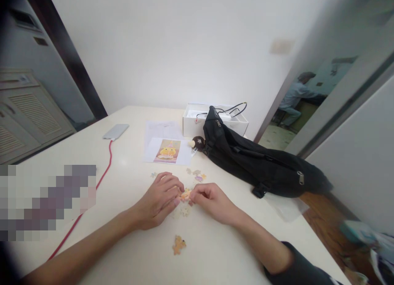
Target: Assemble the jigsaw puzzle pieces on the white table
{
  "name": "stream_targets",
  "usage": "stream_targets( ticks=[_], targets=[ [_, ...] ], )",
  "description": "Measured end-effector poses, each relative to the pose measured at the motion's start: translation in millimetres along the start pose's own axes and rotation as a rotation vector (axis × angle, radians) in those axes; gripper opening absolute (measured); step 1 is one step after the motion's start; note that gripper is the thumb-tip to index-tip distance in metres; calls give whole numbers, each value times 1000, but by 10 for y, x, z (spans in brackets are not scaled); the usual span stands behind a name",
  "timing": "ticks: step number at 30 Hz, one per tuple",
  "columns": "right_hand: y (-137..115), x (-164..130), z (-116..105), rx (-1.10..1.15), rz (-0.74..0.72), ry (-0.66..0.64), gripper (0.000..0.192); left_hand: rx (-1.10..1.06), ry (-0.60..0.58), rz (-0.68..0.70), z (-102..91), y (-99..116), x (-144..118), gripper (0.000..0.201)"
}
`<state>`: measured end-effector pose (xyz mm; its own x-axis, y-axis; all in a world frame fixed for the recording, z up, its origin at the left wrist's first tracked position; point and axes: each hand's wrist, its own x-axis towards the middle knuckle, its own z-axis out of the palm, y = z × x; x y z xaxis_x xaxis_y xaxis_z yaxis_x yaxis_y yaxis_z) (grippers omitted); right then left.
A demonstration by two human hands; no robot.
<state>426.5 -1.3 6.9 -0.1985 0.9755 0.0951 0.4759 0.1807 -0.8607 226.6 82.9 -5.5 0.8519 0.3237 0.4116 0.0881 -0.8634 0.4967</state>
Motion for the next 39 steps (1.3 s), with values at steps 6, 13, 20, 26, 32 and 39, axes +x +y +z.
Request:
stream_targets(
  ticks=[6, 13, 20, 26, 32, 39],
  targets=[
    [-55, -30, -108, -77, -61, 199, 33, -280, -24, -271, -134, -39, 35, 35],
    [46, -82, -124, -342, 20, -136, 23, -96, -408, -215, -304, 24, -52, 26],
    [46, -81, -69, -567, -69, 41, 7, 95, -392, -372, -252, 8, -44, 27],
    [34, -95, 94, -603, -222, -171, 16, 53, -285, -284, -147, -31, -56, 28],
    [59, -87, 106, -562, -230, -116, 26, 94, -324, -207, -120, 10, -45, 10],
    [70, -91, 74, -323, -117, -64, 12, 85, -258, -208, -111, 8, -24, 25]
  ],
)
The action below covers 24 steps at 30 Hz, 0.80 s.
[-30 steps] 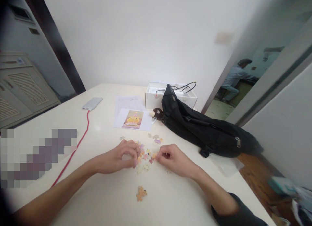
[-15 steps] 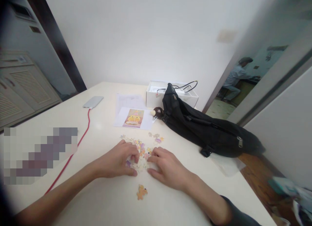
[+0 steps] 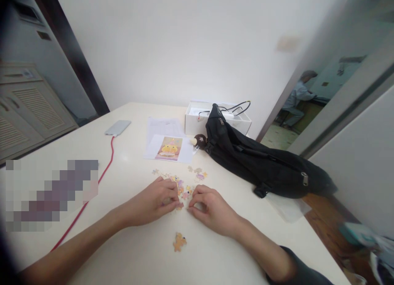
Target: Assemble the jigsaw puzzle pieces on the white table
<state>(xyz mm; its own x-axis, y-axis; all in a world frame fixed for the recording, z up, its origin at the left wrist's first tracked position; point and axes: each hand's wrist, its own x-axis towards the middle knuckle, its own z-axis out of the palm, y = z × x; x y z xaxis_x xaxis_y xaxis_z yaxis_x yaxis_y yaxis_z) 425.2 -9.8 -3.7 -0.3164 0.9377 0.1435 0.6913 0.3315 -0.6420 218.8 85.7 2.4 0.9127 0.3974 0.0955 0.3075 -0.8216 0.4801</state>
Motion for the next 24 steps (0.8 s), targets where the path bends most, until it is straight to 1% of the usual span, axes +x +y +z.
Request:
stream_targets(
  ticks=[4, 7, 9, 10, 12, 14, 15, 17, 18, 20, 21, 24],
  targets=[
    [-31, 13, -29, 65, 54, -1, 15, -118, -65, 17, 0, 18, -21, 19],
    [-47, 9, -54, 68, 63, 4, 16, -103, -104, 20, -10, 22, -40, 21],
    [-46, -1, -59, 15, 30, -23, 8, -80, -95, -2, -21, 5, -45, 25],
    [-43, -6, -56, -27, 9, -43, 7, -79, -85, -14, -28, -10, -45, 26],
    [-33, -13, -44, -118, -27, -87, 13, -79, -70, -29, -42, -44, -44, 25],
    [-26, -14, -30, -177, -50, -113, 14, -62, -77, -28, -57, -72, -44, 24],
    [-25, -11, -25, -189, -59, -114, 19, -47, -88, -20, -64, -80, -45, 22],
    [-32, -4, -22, -179, -58, -92, 29, -17, -116, 4, -78, -81, -46, 10],
    [-38, 0, -22, -161, -50, -81, 31, 1, -126, 20, -84, -76, -47, 10],
    [-50, 6, -30, -122, -25, -77, 29, 33, -122, 39, -96, -66, -47, 21],
    [-53, 6, -36, -113, -11, -75, 27, 40, -110, 41, -100, -63, -47, 24],
    [-45, -1, -73, -128, 21, -45, 21, 22, -77, 24, -107, -66, -49, 22]
  ],
)
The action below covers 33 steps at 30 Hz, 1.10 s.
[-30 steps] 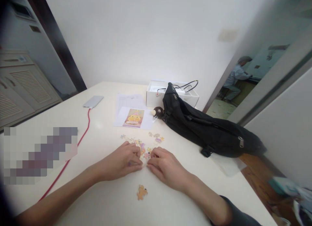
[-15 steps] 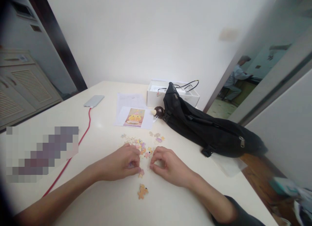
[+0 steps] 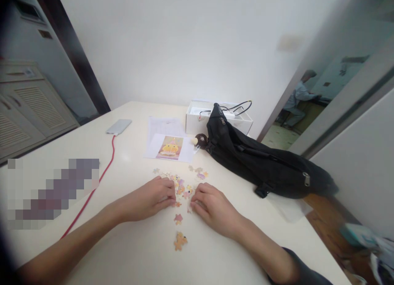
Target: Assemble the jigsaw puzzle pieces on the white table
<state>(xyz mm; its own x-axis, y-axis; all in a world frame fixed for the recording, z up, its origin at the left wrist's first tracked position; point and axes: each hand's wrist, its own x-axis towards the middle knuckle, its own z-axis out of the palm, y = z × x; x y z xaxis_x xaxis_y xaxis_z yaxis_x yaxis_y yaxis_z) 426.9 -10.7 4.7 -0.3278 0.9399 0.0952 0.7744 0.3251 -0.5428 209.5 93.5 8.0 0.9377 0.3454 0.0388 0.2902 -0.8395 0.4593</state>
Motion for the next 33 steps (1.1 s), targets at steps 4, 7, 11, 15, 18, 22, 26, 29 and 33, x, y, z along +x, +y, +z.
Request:
stream_targets(
  ticks=[4, 7, 11, 15, 18, 22, 26, 29, 33],
  targets=[
    [41, -30, -60, -34, 2, -30, 11, -11, -10, -44, -9, -11, -4, 21],
    [56, -47, -80, -68, -10, -103, 12, -47, 7, -79, -21, -16, -7, 21],
    [39, -51, -75, -93, -52, -103, 23, -50, 100, -72, 14, -41, -1, 10],
    [24, -55, -65, -4, -36, -62, 22, 45, 117, -40, 114, -67, 41, 7],
    [48, -55, -62, 4, -7, 0, 9, 124, 98, -24, 165, -64, 80, 18],
    [114, -47, -84, -15, 22, 103, 12, 148, 106, -21, 174, -51, 94, 24],
    [145, -48, -99, -36, 48, 126, 13, 127, 106, -54, 176, -50, 82, 20],
    [132, -52, -71, -48, 31, 78, 14, 156, 176, -67, 198, -35, 79, 5],
    [136, -50, -9, -128, 8, 25, 19, 158, 218, 44, 282, 18, 95, 6]
  ],
)
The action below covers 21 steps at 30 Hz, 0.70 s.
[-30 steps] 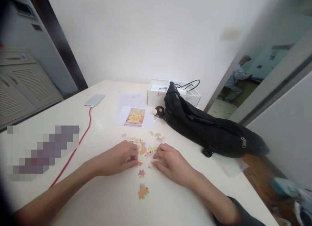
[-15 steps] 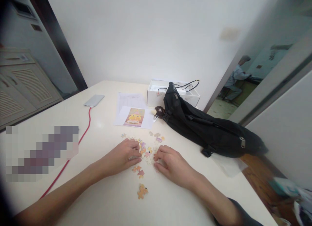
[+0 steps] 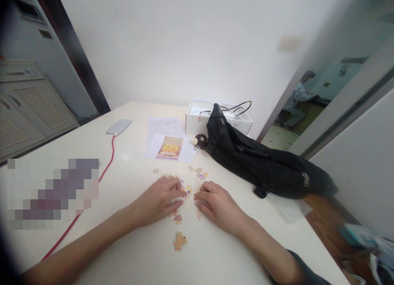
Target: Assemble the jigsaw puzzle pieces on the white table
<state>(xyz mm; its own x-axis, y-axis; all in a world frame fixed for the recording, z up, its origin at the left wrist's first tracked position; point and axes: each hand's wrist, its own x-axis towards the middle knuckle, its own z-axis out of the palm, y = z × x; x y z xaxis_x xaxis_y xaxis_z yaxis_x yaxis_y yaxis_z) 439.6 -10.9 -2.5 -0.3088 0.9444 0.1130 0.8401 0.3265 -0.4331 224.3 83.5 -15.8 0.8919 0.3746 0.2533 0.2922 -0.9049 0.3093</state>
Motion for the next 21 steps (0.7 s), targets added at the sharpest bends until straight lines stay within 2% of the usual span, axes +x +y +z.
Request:
stream_targets(
  ticks=[2, 4, 6, 11, 18, 21],
  targets=[
    [17, 5, 27, -25, -9, -6, 21, -9, -19, 34, 51, 33, 8, 3],
    [34, 10, 45, -33, -21, -1, 23, -10, -33, 39, 90, 54, 20, 12],
    [42, 13, 53, -39, -32, 6, 25, 4, -23, 38, 114, 60, 31, 18],
    [28, 12, 44, -31, -33, 18, 22, 48, 11, 89, 171, 35, 32, 17],
    [61, 20, -27, -15, -5, 58, 23, 304, 89, 235, 269, 3, 14, 13],
    [88, 12, -100, -28, 9, 78, 27, 359, 120, 192, 271, 12, 24, 12]
  ],
)
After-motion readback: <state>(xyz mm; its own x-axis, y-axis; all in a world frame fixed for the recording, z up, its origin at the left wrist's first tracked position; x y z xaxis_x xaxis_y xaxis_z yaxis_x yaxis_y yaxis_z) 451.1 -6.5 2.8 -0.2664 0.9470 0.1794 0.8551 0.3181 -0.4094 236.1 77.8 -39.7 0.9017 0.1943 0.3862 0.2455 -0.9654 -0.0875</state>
